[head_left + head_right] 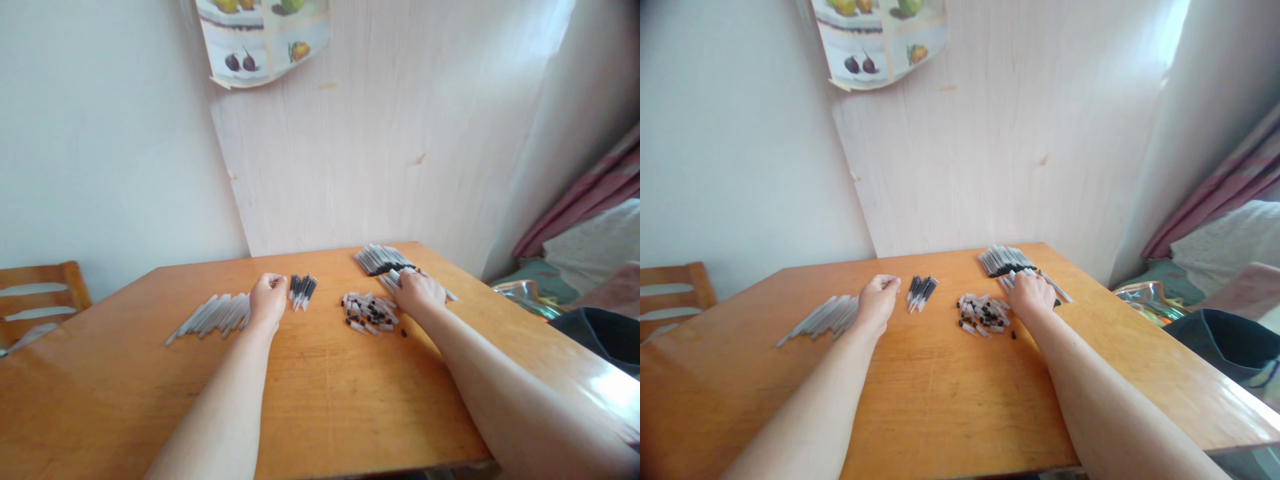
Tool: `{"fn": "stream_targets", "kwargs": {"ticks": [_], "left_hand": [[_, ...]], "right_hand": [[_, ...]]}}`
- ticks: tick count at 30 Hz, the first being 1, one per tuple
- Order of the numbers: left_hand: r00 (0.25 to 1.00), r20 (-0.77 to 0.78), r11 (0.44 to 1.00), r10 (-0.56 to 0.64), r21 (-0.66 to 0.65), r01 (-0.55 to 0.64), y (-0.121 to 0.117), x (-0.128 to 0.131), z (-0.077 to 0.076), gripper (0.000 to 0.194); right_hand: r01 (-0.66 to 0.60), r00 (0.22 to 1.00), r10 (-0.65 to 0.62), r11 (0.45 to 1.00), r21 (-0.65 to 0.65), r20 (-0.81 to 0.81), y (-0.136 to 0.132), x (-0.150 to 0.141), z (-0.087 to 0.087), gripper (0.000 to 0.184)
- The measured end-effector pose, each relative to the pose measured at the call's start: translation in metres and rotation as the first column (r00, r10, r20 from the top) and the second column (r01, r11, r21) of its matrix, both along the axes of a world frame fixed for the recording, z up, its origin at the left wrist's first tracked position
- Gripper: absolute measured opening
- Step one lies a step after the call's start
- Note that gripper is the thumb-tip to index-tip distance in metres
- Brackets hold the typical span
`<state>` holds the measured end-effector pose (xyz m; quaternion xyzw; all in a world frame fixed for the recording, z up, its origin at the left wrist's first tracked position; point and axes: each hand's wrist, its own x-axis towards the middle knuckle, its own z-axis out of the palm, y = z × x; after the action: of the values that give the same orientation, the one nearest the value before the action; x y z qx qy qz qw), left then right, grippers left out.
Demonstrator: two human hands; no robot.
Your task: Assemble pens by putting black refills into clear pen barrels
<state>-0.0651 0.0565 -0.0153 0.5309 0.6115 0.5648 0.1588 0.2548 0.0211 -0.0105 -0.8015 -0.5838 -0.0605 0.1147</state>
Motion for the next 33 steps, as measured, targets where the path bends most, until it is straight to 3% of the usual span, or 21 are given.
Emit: {"fn": "stream_targets", "kwargs": {"ticks": [5, 11, 13, 16, 19, 22, 33], "left_hand": [[0.949, -0.316, 0.989, -0.014, -0.144, -0.033, 0.004, -0.012, -0.006, 0.018], [0.844, -0.534, 0.929, -0.057, -0.339, -0.152, -0.008, -0.015, 0.004, 0.019], [0.790, -0.612, 0.911, -0.046, -0.350, -0.219, -0.014, -0.015, 0.009, 0.020], [0.697, -0.714, 0.902, 0.064, -0.258, -0.347, -0.021, -0.019, 0.014, 0.028], [0.649, -0.749, 0.877, 0.134, -0.215, -0.429, -0.023, -0.027, 0.014, 0.038], [0.635, -0.764, 0.852, 0.116, -0.252, -0.458, -0.021, -0.034, 0.009, 0.040], [0.612, -0.789, 0.874, 0.049, -0.263, -0.409, -0.012, -0.031, 0.000, 0.036]], "right_hand": [[-0.004, 1.000, 0.004, 0.999, 0.035, -0.013, -0.001, 0.001, 0.002, 0.028], [-0.068, 0.997, 0.071, 0.992, 0.106, -0.023, -0.009, -0.007, 0.007, 0.034], [-0.101, 0.994, 0.105, 0.987, 0.125, -0.024, -0.011, -0.010, 0.008, 0.039], [-0.131, 0.990, 0.136, 0.983, 0.129, -0.031, -0.015, -0.014, 0.009, 0.043], [-0.127, 0.990, 0.134, 0.984, 0.125, -0.046, -0.017, -0.016, 0.011, 0.045], [-0.133, 0.988, 0.141, 0.982, 0.133, -0.056, -0.018, -0.017, 0.011, 0.046], [-0.136, 0.985, 0.149, 0.979, 0.151, -0.081, -0.017, -0.019, 0.011, 0.047]]}}
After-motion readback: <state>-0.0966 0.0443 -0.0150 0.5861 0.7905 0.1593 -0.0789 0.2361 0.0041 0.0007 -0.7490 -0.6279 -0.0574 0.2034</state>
